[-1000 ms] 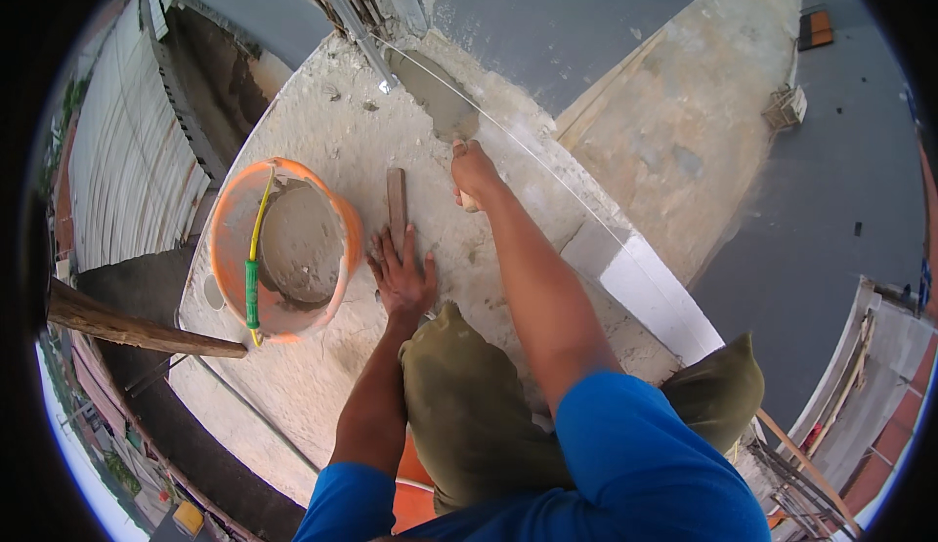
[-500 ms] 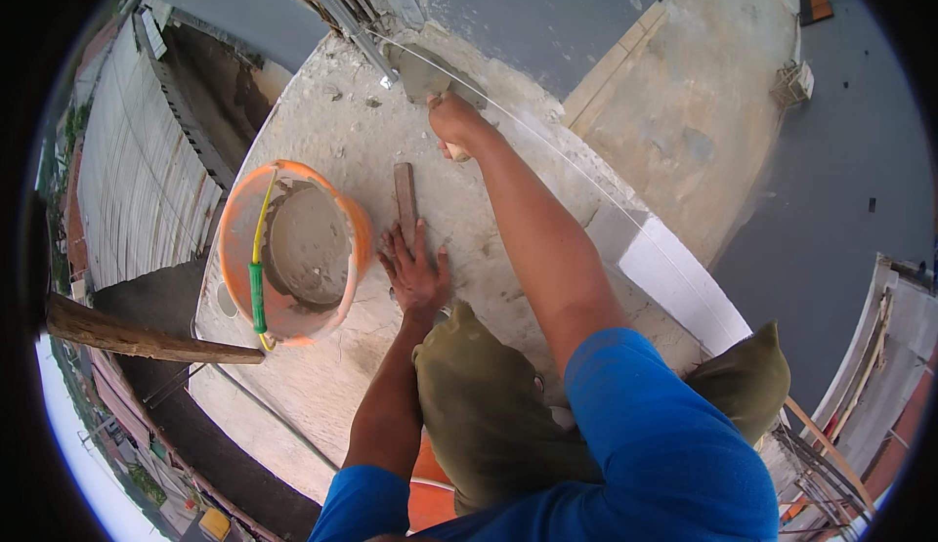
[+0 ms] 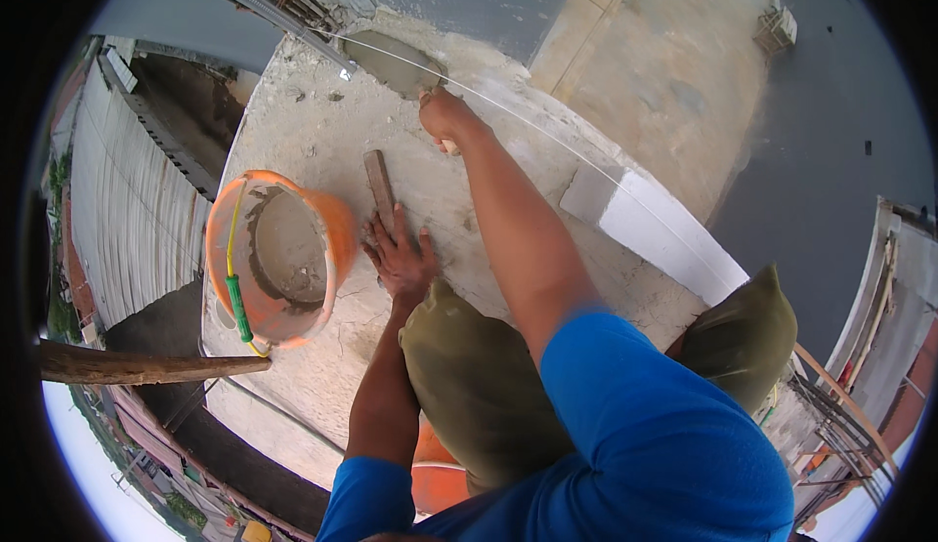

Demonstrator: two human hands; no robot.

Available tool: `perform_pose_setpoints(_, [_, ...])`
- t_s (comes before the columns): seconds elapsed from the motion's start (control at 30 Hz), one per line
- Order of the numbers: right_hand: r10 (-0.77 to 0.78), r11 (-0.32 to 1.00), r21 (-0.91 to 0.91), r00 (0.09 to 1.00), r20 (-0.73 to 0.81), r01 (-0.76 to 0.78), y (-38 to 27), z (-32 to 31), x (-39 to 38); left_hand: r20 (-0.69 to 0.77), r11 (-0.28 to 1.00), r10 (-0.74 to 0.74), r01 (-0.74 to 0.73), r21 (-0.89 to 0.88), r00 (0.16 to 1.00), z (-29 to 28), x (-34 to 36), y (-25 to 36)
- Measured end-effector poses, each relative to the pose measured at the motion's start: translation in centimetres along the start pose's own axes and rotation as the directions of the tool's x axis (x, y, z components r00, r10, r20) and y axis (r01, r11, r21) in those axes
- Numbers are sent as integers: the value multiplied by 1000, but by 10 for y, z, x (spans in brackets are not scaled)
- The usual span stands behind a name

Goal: The person applies cement mortar to a rooftop ledge using a trowel, then places and adjusts a white rectangular tile onto the mortar. The person repeats this process for a second tile, tapping it into place and smoothing the edges.

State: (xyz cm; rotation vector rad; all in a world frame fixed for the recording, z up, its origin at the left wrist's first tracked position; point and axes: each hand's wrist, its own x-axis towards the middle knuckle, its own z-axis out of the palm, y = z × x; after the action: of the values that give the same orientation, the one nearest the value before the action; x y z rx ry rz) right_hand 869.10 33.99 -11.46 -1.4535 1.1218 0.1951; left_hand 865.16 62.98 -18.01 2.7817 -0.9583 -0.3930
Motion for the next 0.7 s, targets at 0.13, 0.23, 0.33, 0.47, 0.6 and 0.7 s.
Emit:
perform_pose_setpoints(0.13, [59, 997, -54, 998, -23, -60, 38, -15, -29, -9, 1000, 18, -18, 1, 1000, 4, 1, 5])
perform_pose_setpoints(0.23, [31, 995, -97, 999, -21, -33, 44, -17, -52, -14, 1000, 12, -12, 11, 1000, 8, 0, -5])
perform_pose_setpoints(0.33, [-3, 993, -122, 999, -51, -3, 69, -28, -64, 15, 999, 12, -11, -39, 1000, 5, 1, 7])
perform_pose_setpoints(0.47, [68, 997, 41, 996, -54, -66, 106, -30, -85, -13, 1000, 21, -21, -9, 1000, 7, -1, 2])
perform_pose_setpoints(0.6, [117, 982, 153, 993, -32, -111, 150, -46, -112, -9, 1000, 21, -21, 11, 1000, 10, -2, 4])
perform_pose_setpoints(0.7, [165, 971, 187, 984, -63, -151, 174, -52, -147, 3, 1000, 5, -5, 26, 1000, 9, -4, 3])
